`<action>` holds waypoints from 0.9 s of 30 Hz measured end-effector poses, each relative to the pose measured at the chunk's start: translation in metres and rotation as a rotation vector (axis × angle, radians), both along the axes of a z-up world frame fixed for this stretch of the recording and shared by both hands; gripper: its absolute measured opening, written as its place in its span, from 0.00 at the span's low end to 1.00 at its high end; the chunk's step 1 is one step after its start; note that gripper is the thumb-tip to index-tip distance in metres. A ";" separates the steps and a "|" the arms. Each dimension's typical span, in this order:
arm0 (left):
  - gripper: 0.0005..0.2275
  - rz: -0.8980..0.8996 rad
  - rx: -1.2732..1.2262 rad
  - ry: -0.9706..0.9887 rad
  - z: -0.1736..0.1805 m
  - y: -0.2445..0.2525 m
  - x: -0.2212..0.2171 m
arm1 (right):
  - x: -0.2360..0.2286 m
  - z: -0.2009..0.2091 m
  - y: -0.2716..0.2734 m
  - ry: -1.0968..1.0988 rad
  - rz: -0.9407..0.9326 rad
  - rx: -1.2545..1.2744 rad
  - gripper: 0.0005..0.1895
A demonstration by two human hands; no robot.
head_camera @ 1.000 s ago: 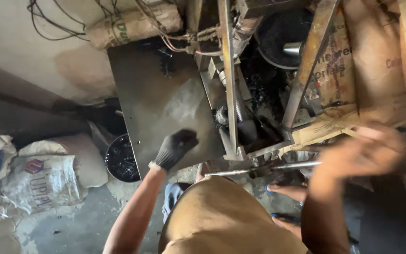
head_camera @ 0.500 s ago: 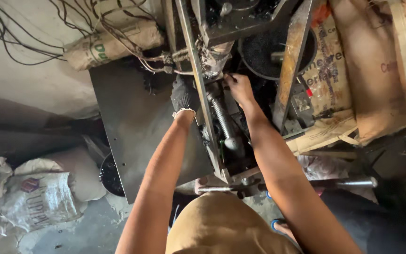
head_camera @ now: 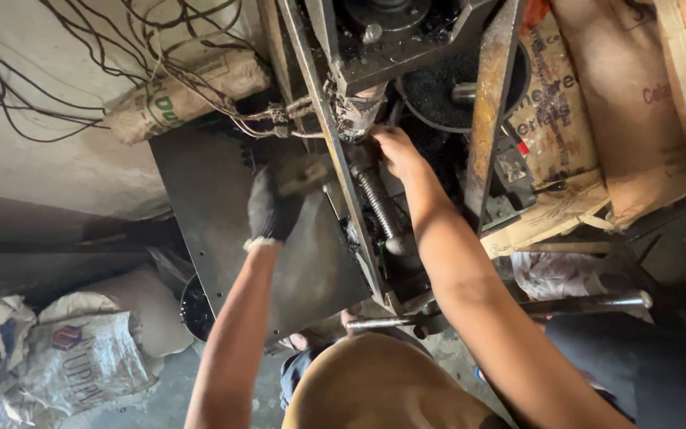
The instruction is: The person operates a manual press machine by placing small metal pieces into a mold, pulling a lever to activate the press, and then removing the formed pieces. This cycle is repeated multiple times throughout the video.
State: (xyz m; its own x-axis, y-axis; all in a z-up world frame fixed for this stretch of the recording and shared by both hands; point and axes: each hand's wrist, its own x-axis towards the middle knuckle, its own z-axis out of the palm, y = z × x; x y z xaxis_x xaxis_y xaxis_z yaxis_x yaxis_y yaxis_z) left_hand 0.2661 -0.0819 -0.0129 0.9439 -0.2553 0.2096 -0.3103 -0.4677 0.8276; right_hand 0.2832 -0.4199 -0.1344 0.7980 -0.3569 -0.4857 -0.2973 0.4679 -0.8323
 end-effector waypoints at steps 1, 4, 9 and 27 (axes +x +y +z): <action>0.26 -0.003 0.089 -0.006 0.002 0.014 -0.007 | 0.000 -0.002 -0.001 0.013 -0.003 0.008 0.05; 0.30 -0.043 0.171 0.003 0.006 0.058 -0.033 | -0.004 -0.002 -0.004 -0.029 0.101 0.026 0.07; 0.29 -0.001 0.207 0.184 0.016 0.113 -0.084 | -0.002 0.012 -0.007 0.026 0.152 -0.008 0.08; 0.28 0.174 0.165 0.215 0.016 0.163 -0.165 | -0.021 0.047 0.006 -0.272 0.346 -1.025 0.11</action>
State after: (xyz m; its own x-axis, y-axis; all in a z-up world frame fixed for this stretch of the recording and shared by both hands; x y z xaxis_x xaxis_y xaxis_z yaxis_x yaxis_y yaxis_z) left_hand 0.1015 0.0812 0.0034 0.9945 -0.1006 -0.0301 -0.0405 -0.6316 0.7742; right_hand 0.2624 -0.4142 -0.0870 0.9670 -0.2261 0.1172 -0.0276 -0.5505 -0.8344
